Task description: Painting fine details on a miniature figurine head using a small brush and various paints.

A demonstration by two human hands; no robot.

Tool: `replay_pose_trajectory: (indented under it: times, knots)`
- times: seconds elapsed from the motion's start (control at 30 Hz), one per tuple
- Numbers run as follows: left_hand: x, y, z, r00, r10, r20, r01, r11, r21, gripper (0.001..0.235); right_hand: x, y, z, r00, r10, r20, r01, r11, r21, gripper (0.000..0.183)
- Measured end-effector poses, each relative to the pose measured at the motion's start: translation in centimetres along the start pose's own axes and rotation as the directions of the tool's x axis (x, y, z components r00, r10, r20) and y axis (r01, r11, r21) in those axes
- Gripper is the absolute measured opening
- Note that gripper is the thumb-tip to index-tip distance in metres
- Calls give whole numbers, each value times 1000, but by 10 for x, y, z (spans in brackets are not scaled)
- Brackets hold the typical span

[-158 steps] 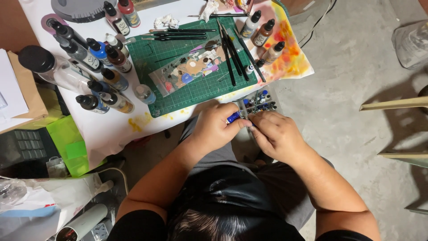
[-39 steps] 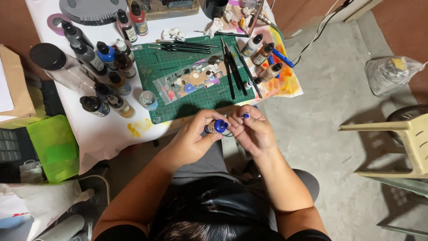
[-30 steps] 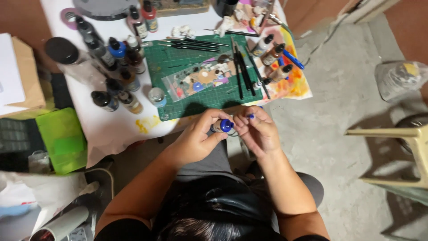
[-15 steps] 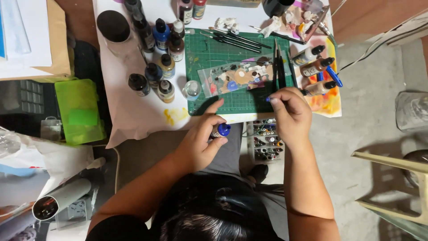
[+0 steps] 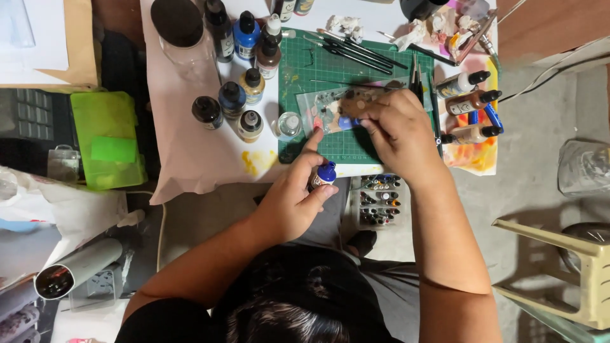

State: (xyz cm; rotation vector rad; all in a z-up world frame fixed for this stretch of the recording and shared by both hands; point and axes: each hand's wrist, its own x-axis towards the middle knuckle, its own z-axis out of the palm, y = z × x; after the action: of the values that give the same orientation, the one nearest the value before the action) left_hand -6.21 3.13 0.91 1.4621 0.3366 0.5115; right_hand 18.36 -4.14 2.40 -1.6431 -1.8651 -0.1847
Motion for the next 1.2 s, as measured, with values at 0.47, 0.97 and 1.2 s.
replay_pose_trajectory:
  times: [0.47,0.97,1.2]
  knots:
    - [1,-22,1,1000,6,15,-4,996,-85,39,23,-15,8,974,-225,24,225,950,-217,2]
    - [4,-23,1,999,48,-10,-48,996,-71,38,26,-17,9,979,-204,2,198,948,-251,4]
    - [4,-26,0,999,35,-9,-35,998,-56,39,19,-13,25,967,-245,63,253,930,-267,7]
